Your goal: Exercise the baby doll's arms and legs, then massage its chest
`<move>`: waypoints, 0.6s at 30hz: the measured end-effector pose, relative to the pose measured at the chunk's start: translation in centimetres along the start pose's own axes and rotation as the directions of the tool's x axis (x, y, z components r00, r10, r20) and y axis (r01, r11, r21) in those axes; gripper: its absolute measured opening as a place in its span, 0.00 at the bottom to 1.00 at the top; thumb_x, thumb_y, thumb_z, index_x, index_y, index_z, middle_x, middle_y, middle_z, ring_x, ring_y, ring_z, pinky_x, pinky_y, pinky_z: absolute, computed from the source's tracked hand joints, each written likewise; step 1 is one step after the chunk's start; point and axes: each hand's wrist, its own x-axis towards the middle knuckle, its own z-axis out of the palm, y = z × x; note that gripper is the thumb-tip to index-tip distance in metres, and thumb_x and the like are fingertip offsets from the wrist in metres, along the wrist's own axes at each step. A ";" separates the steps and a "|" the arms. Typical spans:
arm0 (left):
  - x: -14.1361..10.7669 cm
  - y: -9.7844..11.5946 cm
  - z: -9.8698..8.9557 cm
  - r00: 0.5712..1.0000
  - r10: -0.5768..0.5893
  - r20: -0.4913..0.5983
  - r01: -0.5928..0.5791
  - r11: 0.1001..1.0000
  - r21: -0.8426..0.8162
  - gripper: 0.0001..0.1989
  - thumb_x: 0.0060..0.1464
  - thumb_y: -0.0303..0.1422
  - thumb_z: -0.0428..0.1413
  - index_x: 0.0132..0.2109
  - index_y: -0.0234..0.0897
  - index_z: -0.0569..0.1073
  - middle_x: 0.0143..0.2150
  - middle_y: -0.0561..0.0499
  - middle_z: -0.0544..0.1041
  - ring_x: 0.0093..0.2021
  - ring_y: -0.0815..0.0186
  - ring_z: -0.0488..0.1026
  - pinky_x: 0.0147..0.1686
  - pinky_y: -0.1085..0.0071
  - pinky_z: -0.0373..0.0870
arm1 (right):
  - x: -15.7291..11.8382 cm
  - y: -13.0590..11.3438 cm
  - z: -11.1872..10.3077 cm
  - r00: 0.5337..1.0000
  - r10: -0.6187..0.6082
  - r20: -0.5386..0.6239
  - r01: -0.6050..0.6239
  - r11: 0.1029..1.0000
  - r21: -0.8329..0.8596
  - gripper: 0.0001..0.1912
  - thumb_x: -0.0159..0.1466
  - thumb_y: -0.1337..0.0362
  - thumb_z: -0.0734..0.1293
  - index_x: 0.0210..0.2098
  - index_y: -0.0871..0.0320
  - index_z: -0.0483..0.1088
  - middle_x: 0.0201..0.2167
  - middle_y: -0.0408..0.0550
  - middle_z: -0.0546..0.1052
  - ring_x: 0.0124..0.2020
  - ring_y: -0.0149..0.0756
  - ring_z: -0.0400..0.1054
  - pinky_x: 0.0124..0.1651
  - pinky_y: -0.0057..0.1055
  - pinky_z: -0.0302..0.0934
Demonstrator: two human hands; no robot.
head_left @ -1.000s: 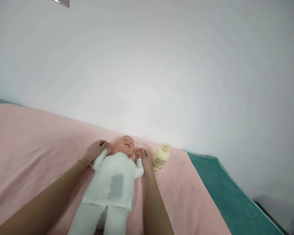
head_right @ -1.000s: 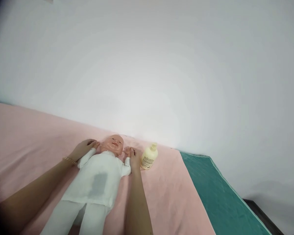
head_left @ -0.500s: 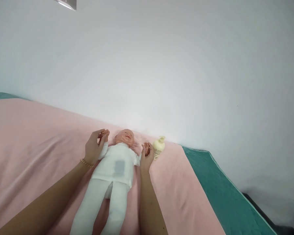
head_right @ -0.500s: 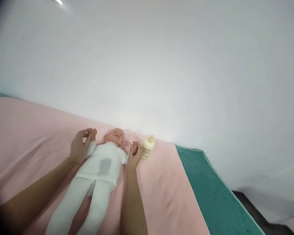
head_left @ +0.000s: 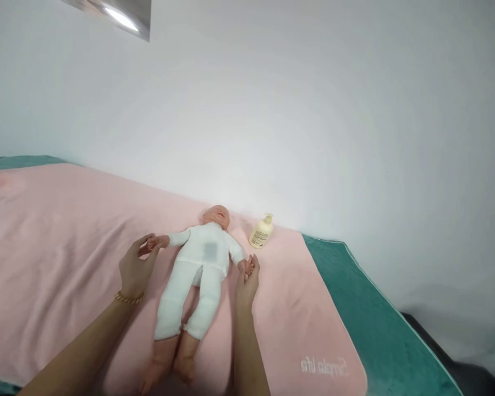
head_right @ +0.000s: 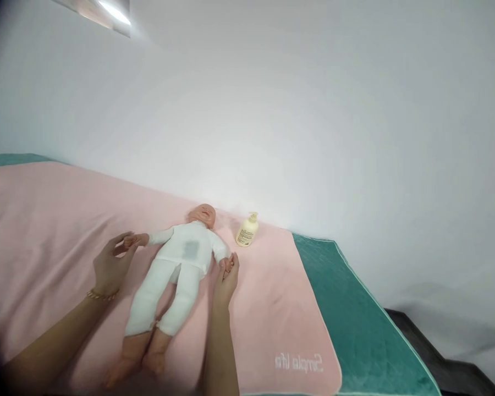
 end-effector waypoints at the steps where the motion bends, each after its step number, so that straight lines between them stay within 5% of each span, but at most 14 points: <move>1: -0.1 -0.5 -0.5 0.999 -0.043 0.016 0.042 0.999 0.020 0.19 0.52 0.42 0.61 0.50 0.43 0.76 0.47 0.50 0.80 0.41 0.61 0.79 0.44 0.65 0.74 | -0.5 0.1 -0.4 0.999 0.034 0.008 -0.034 0.999 -0.030 0.30 0.67 0.51 0.59 0.65 0.58 0.57 0.63 0.57 0.66 0.63 0.41 0.62 0.60 0.37 0.59; 6: -0.2 -1.0 -2.2 0.986 -0.153 0.072 0.151 0.988 0.039 0.20 0.50 0.42 0.60 0.49 0.38 0.75 0.45 0.46 0.81 0.41 0.60 0.79 0.38 0.69 0.74 | -1.9 -0.2 -1.6 0.991 0.135 -0.009 -0.135 0.978 -0.156 0.26 0.66 0.50 0.58 0.56 0.60 0.64 0.51 0.57 0.77 0.49 0.42 0.73 0.49 0.34 0.64; 18: -1.0 -0.2 -3.1 0.990 -0.069 0.126 0.054 0.991 0.119 0.17 0.50 0.39 0.58 0.45 0.34 0.73 0.40 0.43 0.79 0.39 0.58 0.77 0.38 0.66 0.73 | -2.6 -0.7 -1.8 0.997 0.066 -0.040 -0.072 0.976 -0.204 0.23 0.65 0.54 0.58 0.53 0.61 0.66 0.47 0.59 0.78 0.46 0.44 0.73 0.48 0.35 0.64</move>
